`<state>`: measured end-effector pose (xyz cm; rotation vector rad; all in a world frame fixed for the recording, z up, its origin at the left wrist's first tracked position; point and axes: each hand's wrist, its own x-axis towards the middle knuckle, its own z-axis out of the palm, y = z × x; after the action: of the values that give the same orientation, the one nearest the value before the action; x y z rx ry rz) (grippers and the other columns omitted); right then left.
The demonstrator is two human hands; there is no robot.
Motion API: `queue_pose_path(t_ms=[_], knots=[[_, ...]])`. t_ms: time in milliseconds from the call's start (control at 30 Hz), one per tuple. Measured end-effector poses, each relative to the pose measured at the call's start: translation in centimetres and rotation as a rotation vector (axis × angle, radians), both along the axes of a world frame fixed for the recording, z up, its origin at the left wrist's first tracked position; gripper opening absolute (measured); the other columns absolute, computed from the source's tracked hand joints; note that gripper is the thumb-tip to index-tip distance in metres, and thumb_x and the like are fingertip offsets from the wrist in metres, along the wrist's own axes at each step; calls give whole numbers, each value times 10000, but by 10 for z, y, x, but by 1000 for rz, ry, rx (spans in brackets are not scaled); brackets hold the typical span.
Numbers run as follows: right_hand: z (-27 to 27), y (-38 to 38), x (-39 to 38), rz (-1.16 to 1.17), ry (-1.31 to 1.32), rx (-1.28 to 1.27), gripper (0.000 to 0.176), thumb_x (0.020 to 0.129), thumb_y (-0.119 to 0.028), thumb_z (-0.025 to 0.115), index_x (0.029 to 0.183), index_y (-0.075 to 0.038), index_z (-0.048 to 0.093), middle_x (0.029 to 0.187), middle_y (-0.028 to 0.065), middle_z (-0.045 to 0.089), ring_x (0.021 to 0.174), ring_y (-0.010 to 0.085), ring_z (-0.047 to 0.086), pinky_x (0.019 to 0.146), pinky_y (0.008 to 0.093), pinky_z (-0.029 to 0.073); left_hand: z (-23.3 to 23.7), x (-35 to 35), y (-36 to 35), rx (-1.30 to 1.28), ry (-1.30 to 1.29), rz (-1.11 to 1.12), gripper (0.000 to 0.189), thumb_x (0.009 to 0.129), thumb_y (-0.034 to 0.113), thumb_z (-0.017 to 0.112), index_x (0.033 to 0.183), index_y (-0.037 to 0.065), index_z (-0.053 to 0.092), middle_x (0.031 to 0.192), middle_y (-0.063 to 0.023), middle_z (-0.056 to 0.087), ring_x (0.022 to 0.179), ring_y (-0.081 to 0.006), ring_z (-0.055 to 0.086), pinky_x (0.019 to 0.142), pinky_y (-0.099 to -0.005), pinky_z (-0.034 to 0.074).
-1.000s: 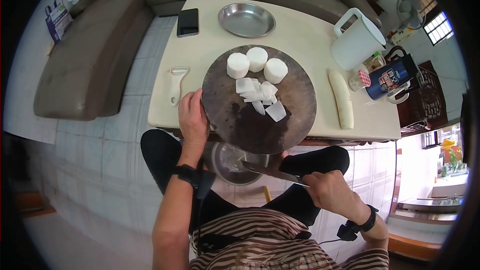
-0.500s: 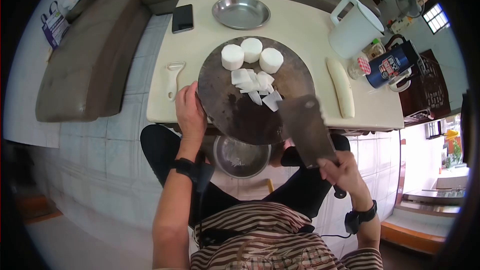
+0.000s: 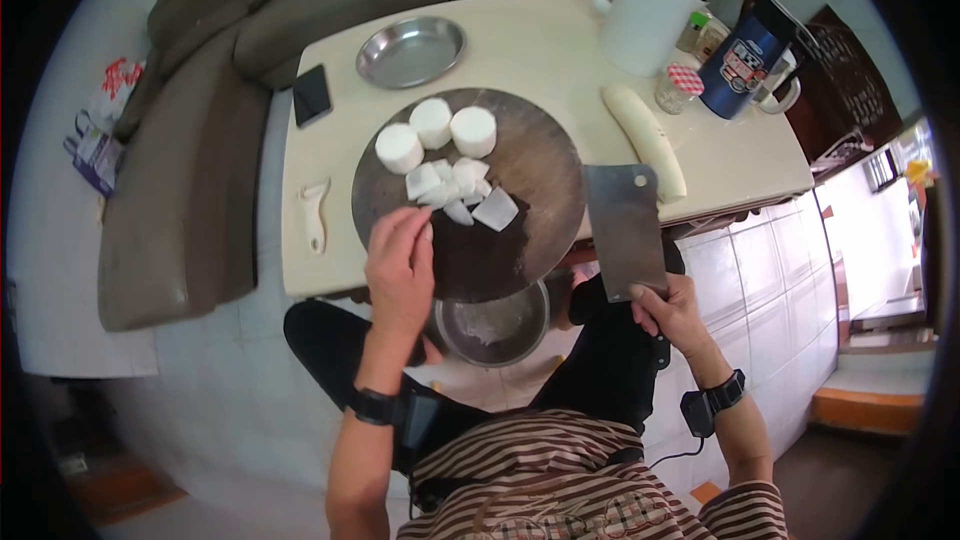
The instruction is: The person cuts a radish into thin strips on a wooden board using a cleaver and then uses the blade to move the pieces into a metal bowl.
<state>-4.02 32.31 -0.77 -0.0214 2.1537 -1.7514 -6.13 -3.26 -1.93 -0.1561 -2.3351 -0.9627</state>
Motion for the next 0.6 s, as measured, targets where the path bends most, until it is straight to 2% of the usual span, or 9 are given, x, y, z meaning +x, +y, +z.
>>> queue_pose_path(t_ms=[133,200,333,433,600], knots=[[-3,3,4,28,-12,-10,242,1006,-161,611,827,2,620,634,16,600,470,61,495,437,231,383,-13,-2,11,-112,-138,-26,312,907,37,669,1217,-3,661,1200,-182,630,1117,-355,612,967,-400,484],[-5,6,4,24,-2,-29,240,1004,-162,612,831,4,621,633,14,598,471,59,491,439,232,382,-16,-7,12,-164,-124,-38,340,890,77,682,1226,32,656,1255,-158,592,1080,-351,581,936,-460,455],[-3,6,5,50,17,-7,237,1004,-161,606,841,10,626,628,9,590,475,52,483,442,235,379,-8,-13,17,-199,-194,-10,361,875,93,701,1233,68,665,1260,-143,568,1057,-330,578,890,-456,452],[-5,7,6,49,13,17,217,1005,-158,600,889,20,642,630,6,590,475,51,480,447,234,384,-8,-20,19,-429,-247,-5,392,861,123,725,1249,119,667,1198,-129,553,1054,-324,569,840,-447,442],[-7,5,7,57,-12,-30,196,1006,-152,593,978,32,655,650,4,593,489,49,479,457,231,392,-5,-28,18,-492,-212,0,294,881,105,715,1170,79,667,1181,-144,546,1001,-334,571,828,-450,451]])
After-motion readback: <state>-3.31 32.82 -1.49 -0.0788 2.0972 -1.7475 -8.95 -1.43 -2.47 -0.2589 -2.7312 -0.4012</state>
